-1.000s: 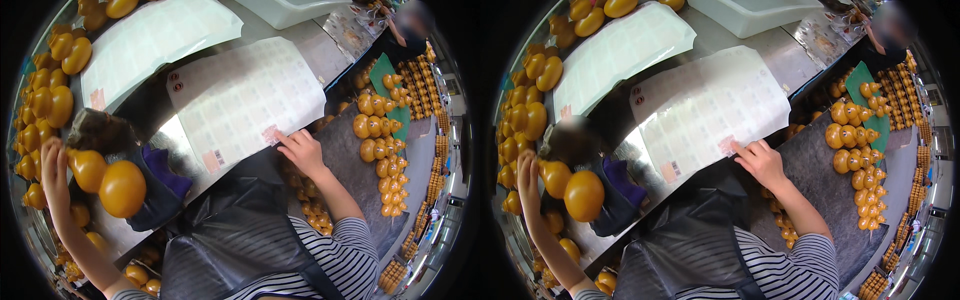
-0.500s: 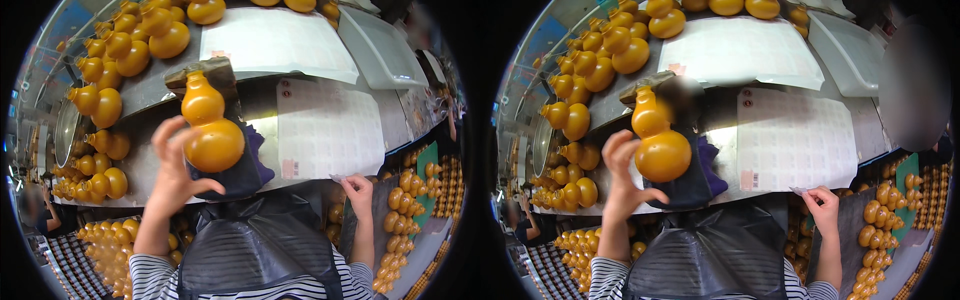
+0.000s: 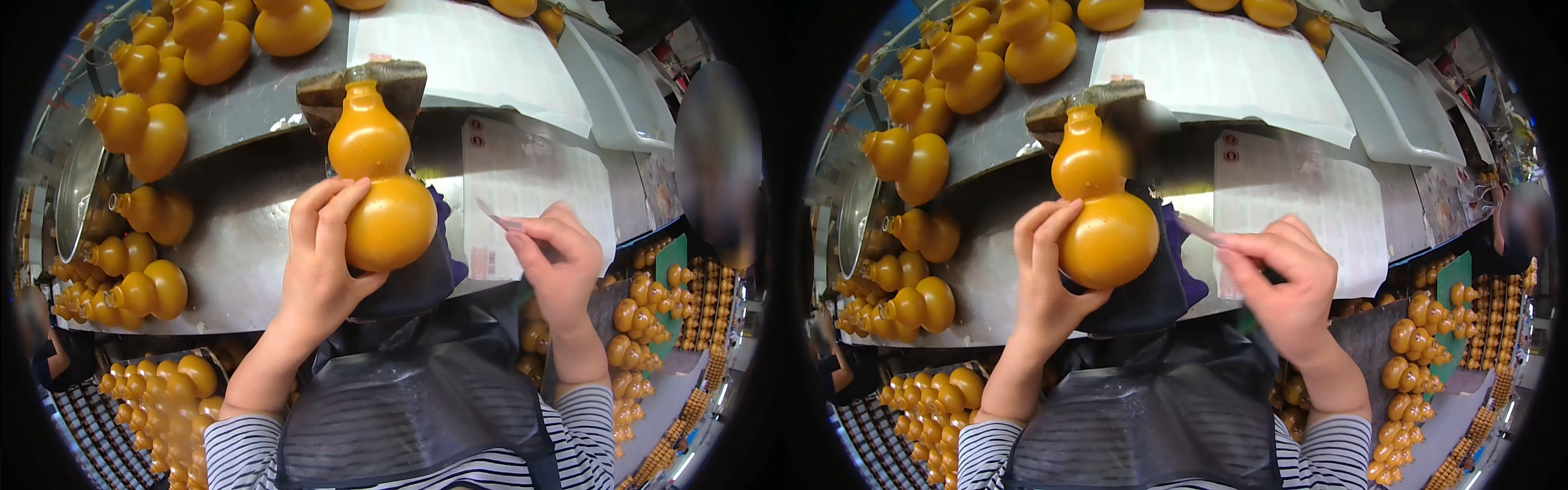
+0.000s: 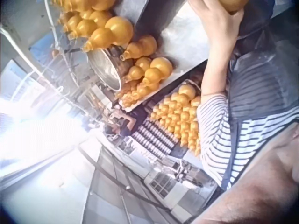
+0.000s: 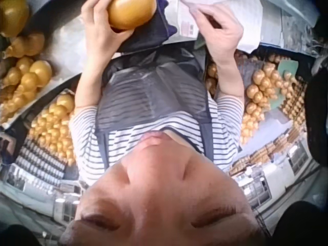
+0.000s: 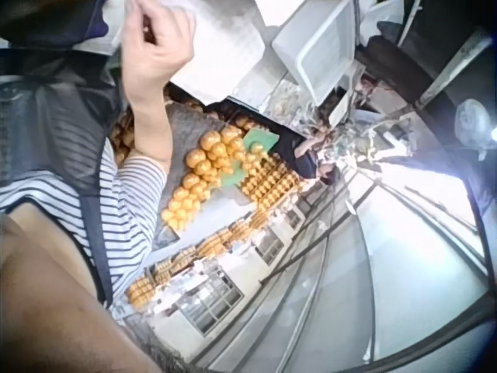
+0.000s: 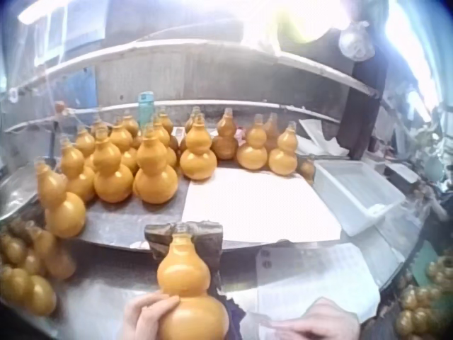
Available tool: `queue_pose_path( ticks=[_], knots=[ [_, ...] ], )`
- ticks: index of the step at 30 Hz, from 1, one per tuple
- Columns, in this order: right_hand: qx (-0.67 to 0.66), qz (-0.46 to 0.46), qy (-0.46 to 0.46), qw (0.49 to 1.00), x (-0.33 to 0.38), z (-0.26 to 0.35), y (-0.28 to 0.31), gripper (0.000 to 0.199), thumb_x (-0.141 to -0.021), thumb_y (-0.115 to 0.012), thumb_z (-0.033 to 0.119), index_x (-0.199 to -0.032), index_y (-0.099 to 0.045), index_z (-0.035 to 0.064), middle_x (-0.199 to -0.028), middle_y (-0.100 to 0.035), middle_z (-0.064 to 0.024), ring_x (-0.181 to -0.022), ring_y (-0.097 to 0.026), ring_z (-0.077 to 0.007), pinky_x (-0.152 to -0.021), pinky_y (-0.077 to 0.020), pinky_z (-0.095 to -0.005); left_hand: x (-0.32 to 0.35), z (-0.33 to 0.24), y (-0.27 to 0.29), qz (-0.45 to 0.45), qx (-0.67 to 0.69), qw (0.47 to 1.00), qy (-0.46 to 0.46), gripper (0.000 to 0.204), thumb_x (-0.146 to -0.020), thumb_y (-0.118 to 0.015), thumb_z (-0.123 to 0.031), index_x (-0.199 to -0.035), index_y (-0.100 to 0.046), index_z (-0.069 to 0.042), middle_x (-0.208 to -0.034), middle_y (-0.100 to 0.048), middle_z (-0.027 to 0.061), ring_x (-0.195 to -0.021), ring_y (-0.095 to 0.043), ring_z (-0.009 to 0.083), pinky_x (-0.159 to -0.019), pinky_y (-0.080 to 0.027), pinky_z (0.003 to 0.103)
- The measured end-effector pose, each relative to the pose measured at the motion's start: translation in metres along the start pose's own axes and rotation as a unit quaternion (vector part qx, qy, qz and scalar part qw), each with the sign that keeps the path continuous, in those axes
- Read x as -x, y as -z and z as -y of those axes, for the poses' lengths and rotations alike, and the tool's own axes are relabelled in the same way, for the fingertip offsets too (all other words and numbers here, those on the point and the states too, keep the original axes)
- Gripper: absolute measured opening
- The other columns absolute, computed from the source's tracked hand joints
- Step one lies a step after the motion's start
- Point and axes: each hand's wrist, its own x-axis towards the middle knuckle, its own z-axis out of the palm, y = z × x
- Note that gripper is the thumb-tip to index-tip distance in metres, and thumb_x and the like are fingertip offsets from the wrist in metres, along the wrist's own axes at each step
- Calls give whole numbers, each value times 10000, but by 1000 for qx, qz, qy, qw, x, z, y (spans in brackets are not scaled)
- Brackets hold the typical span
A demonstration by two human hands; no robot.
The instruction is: The person repeatedly picks up small, double-bulb gourds from a metal table, rubs their surfaces with a green abrasive pad, and places them back down. The process is repeated for multiple gourds in a continuous loop.
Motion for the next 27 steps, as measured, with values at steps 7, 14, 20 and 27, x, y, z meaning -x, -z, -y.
queue_pose_path(
  ticks=[7,14,20,27],
  knots=[
    [187,19,366,911,-9,20,-55,308,-712,-753,206,-977,-728,50,-709,-553,7,-625,-506,-131,-495,-452,-221,4,12,-1,-8,47,998,-28,948,-498,-855,6,-1352,-453,-94,-1308,-414,154,-1218,-444,358,-1024,-422,403],
    [70,30,254,964,-8,19,-58,392,-748,-781,235,-1099,-713,74,-643,-543,13,-530,-498,-129,-483,-434,-243,11,20,6,-77,213,973,-48,382,-777,-784,-221,-1113,-672,-79,-1316,-498,156,-1279,-451,326,-1064,-381,464],
    [49,21,210,976,-5,-1,-72,468,-736,-782,212,-1182,-694,101,-583,-474,-7,-481,-426,-152,-453,-374,-281,7,12,-10,-97,140,984,-41,373,-713,-796,-122,-1078,-716,-110,-1276,-566,116,-1220,-503,330,-1023,-415,432],
    [27,26,194,980,-1,-4,-74,479,-742,-775,221,-1196,-685,97,-568,-452,-14,-480,-413,-153,-454,-363,-282,10,16,-13,-83,112,988,-61,435,-703,-802,-161,-1127,-713,-130,-1268,-568,121,-1198,-517,330,-1013,-423,427]
  ],
)
